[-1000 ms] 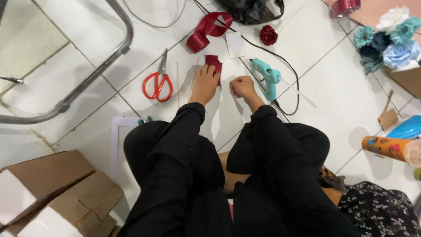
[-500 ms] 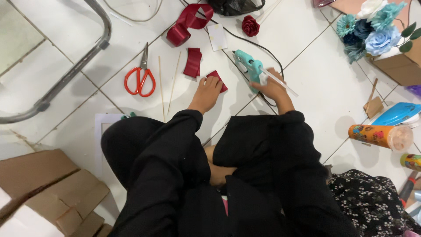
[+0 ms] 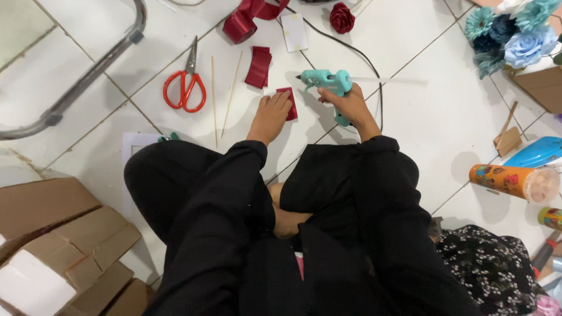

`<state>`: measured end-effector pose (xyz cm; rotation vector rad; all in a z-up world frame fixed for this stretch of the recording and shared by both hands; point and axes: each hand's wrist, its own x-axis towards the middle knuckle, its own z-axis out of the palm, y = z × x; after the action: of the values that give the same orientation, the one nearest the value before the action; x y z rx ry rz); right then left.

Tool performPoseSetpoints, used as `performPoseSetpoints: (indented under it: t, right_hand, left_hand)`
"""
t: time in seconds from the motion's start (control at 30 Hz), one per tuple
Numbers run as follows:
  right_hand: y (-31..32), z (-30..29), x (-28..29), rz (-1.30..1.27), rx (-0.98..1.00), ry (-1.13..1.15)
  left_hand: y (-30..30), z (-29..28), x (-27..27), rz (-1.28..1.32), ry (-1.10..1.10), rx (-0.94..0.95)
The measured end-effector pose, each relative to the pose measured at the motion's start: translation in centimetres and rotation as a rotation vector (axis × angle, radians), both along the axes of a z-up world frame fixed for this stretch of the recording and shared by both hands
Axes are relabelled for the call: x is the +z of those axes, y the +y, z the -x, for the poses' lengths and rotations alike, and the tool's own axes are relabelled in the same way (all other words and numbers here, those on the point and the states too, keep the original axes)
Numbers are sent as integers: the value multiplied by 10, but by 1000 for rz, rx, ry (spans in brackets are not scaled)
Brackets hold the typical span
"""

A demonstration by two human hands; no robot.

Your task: The person makes ribbon flowers by cutting pieces of red ribbon with scissors and applying hot glue from a glue gun to shape them.

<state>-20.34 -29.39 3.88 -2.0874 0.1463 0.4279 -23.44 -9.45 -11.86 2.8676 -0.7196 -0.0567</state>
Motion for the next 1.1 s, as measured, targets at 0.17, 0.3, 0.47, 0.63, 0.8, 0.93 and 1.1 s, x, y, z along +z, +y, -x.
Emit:
performPoseSetpoints:
  t: [0.17, 0.3, 0.47, 0.63, 0.8, 0.93, 1.1]
  right_hand:
    - [1, -2, -12, 23, 61, 19]
    - [7, -7, -22, 103, 95, 8]
    - [15, -9, -25, 154, 103, 32]
    - [16, -8, -29, 215, 110, 29]
    - [10, -11, -41, 244, 118, 10]
    - [8, -12, -47, 233, 112, 7]
    - [11, -10, -37, 230, 129, 1]
  left_hand:
    - [0, 1, 8, 7, 12, 1]
    - [2, 2, 13, 26, 26, 1]
    - [1, -1, 4, 1, 47, -2]
    - [0, 1, 5, -30, 55, 5]
    - [0, 1, 13, -26, 105, 15]
    - [-1, -1, 10, -23, 97, 19]
    - [-1, 0, 12, -21, 117, 19]
